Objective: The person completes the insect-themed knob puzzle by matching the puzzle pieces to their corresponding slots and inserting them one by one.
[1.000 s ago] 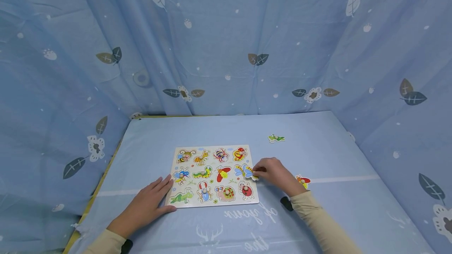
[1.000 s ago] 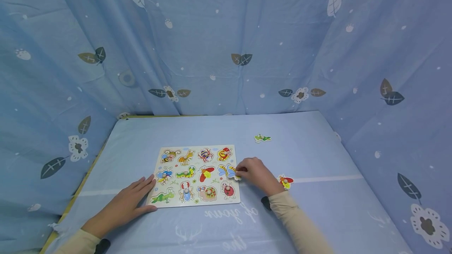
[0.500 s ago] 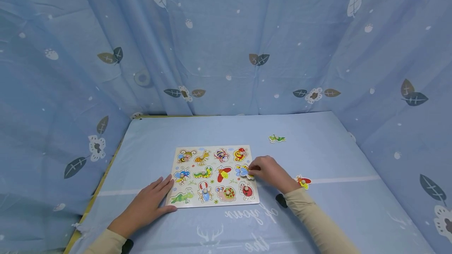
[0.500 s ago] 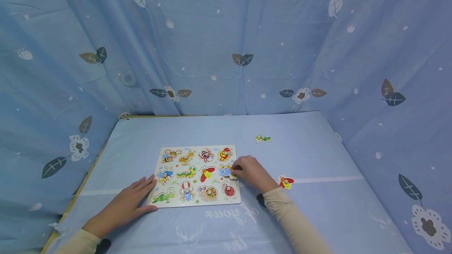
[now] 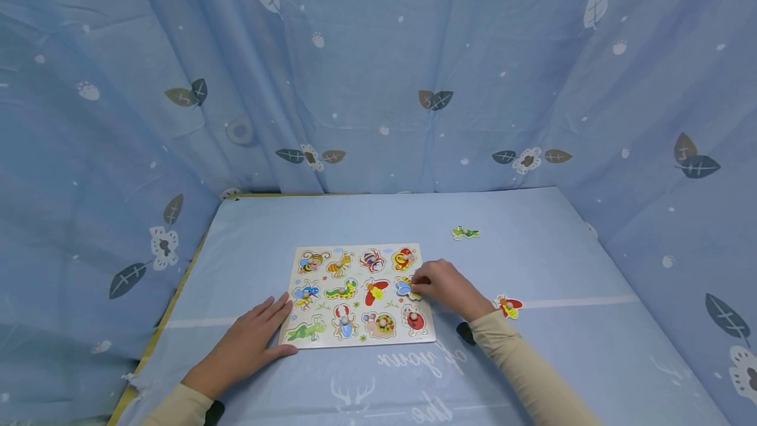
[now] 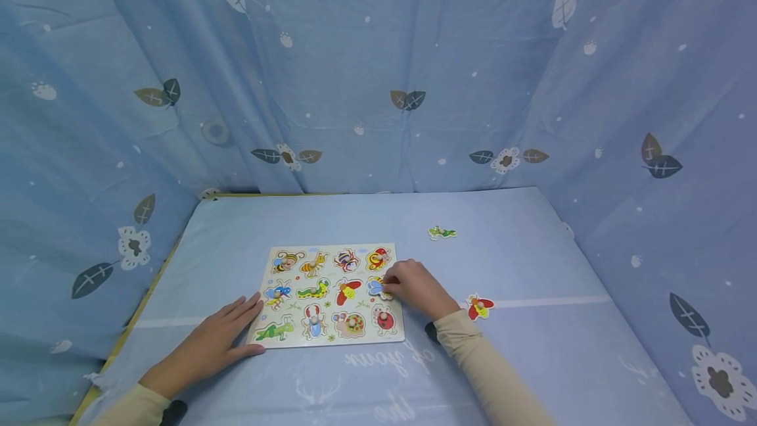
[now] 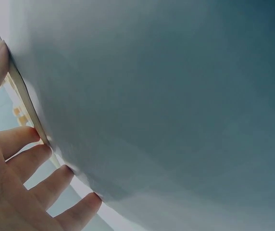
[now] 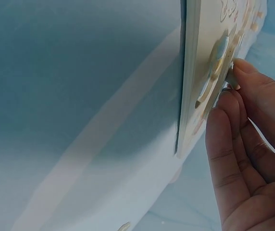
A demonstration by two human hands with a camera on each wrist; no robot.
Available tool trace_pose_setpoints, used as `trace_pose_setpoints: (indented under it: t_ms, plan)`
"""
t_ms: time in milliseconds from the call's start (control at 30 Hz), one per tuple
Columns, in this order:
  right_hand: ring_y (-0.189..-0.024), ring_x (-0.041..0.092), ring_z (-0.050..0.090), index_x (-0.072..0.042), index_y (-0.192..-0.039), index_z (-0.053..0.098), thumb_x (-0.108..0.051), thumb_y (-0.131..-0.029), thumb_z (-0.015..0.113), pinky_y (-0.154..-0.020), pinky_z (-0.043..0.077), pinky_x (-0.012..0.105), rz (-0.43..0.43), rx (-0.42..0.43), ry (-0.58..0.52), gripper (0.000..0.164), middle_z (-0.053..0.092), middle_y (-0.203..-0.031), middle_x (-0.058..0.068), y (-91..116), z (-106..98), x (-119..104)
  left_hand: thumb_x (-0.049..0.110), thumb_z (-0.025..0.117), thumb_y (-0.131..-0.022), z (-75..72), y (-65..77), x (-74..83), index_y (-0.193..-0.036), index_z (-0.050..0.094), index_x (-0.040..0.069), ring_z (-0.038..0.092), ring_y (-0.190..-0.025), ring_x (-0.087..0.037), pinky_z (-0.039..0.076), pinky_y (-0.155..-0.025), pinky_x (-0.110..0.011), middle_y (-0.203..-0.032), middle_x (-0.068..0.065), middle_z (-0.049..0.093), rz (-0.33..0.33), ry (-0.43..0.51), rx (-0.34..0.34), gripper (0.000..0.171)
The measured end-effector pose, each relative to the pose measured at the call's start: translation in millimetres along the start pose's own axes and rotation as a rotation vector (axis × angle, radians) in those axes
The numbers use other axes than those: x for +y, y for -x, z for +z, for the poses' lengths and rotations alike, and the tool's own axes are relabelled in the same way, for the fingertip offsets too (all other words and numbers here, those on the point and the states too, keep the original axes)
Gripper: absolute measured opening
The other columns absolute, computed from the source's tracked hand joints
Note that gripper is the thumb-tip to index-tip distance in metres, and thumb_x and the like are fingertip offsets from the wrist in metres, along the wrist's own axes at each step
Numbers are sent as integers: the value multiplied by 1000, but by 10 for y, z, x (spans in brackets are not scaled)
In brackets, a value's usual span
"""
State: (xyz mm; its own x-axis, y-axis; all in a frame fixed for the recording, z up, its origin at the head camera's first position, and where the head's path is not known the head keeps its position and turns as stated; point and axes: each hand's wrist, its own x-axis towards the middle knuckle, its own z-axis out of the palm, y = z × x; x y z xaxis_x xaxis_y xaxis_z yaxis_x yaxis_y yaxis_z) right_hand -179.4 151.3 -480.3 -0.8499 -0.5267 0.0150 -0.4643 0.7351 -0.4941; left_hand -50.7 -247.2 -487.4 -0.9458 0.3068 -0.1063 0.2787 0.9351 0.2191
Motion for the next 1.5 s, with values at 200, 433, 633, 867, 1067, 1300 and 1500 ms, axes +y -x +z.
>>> trace_pose_setpoints:
  t_ms: [200, 433, 633, 867, 1067, 1300, 1500]
  plan:
    - [-77, 1, 62, -13, -95, 83, -15, -88, 83, -71, 55, 20, 9, -18, -6, 7, 76, -89, -7, -24, 1, -19, 69, 67, -88, -7, 7, 5, -154, 49, 6, 42, -149, -45, 43, -115, -61, -164, -12, 42, 4, -5, 5, 93]
    - [-78, 2, 62, -12, -95, 83, -14, -89, 83, -71, 56, 21, 13, -30, -6, 7, 76, -89, -6, -61, 7, -34, 69, 67, -87, 0, 9, 3, -155, 48, 7, 42, -149, -44, 43, -115, -61, -165, -12, 42, 0, -8, 7, 93]
    - [-78, 2, 61, -14, -95, 83, -15, -89, 83, -70, 54, 21, 5, -28, 11, 6, 76, -88, -6, -78, 40, -30, 72, 65, -87, 17, -1, 2, -154, 49, 7, 42, -149, -43, 43, -115, -61, -164, -11, 43, -6, -17, 11, 95]
    - [-78, 3, 60, -14, -95, 83, -15, -90, 82, -70, 54, 21, 25, -42, -3, 5, 76, -89, -6, -97, 74, -15, 70, 67, -87, 5, -2, 6, -154, 49, 6, 42, -149, -44, 43, -116, -60, -164, -12, 43, 3, -23, 13, 94]
    - [-76, 4, 59, -14, -94, 83, -15, -90, 82, -67, 52, 20, 32, -32, -7, 5, 75, -88, -5, -107, 96, -7, 68, 68, -87, 11, -10, -5, -155, 48, 7, 41, -150, -44, 42, -116, -61, -165, -12, 42, -8, -17, 4, 93]
    - [-75, 4, 57, -13, -98, 82, -16, -91, 80, -67, 51, 21, 24, -41, -1, 7, 73, -89, -6, -66, 67, -26, 73, 65, -86, 27, -8, -11, -154, 48, 6, 41, -149, -45, 42, -116, -62, -165, -12, 42, -13, -3, -3, 97]
    - [-77, 4, 56, -10, -108, 80, -13, -89, 83, -70, 52, 22, 35, 6, 27, 20, 69, -88, -7, 115, -30, 62, 73, 65, -86, 31, -7, -19, -155, 48, 6, 41, -149, -45, 42, -116, -61, -165, -12, 42, -9, -11, 6, 97]
